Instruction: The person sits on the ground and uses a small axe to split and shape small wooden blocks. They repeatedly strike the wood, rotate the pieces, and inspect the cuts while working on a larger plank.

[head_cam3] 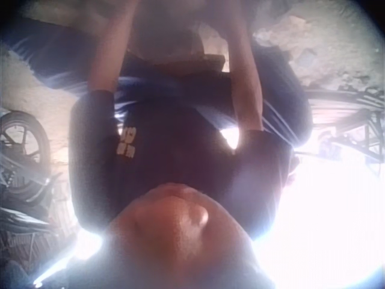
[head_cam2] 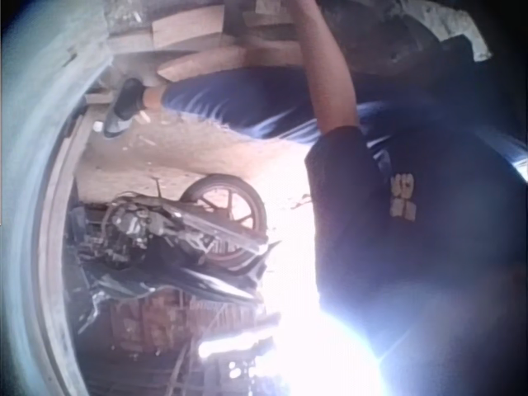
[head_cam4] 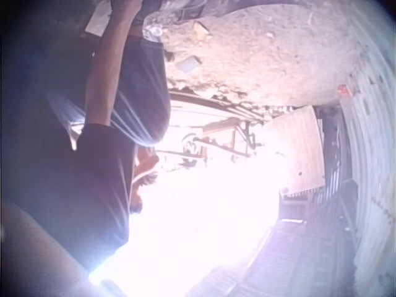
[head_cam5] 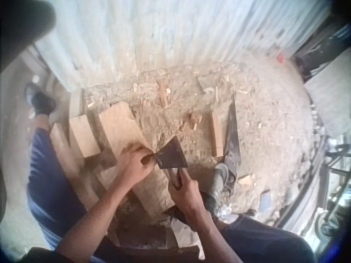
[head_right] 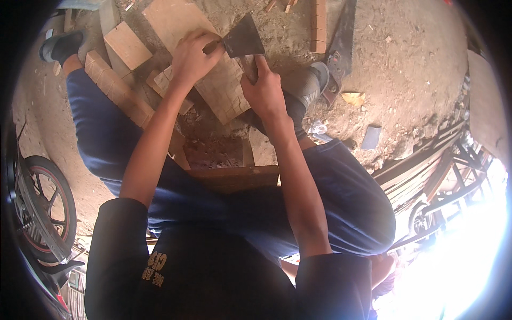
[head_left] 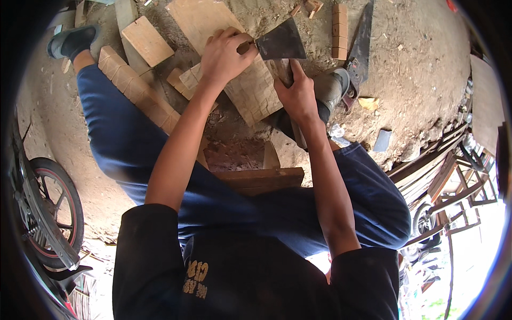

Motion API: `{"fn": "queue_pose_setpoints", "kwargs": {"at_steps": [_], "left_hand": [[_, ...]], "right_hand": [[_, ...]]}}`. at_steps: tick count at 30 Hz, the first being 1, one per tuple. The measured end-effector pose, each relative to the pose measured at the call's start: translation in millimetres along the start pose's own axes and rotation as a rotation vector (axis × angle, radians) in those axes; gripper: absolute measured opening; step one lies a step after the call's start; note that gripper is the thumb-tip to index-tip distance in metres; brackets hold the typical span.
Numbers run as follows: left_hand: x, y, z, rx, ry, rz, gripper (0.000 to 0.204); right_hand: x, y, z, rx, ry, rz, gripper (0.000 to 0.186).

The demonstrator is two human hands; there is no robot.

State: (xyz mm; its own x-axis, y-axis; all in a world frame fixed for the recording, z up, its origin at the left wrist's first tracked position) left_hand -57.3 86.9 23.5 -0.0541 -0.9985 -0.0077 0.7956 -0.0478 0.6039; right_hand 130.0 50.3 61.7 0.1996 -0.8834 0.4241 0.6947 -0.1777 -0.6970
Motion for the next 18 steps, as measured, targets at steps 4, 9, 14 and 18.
{"fn": "queue_pose_setpoints", "kwargs": {"at_steps": [4,9,14,18], "left_hand": [[1,2,-1,-0.001,0.008,-0.005,0.023],[0,-1,-2,0.008,-0.019,-0.003,0.023],[0,2,-1,0.009,-0.015,0.01,0.023],[0,1,-2,-0.003,-0.008,-0.013,0.024]], "right_hand": [[-3,-2,3,0.002,0.015,-0.056,0.058],[-7,-4,2,0.007,-0.046,-0.033,0.054],[-7,4,4,0.024,0.003,-0.045,0.053],[-2,6,4,0.046,0.051,-0.019,0.057]]}}
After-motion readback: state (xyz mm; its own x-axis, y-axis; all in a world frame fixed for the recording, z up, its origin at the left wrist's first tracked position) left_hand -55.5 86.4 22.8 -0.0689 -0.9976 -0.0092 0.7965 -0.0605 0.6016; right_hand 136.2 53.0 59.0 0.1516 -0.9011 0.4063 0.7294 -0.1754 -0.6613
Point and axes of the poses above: each hand's wrist, its own x-axis away from the middle knuckle, its own z-axis out of the back of the hand, y = z × x, the point moved 8 cm from there along -x, towards the middle knuckle, and after that the axes turned 8 degrees about -y, right-handed, at the moved point
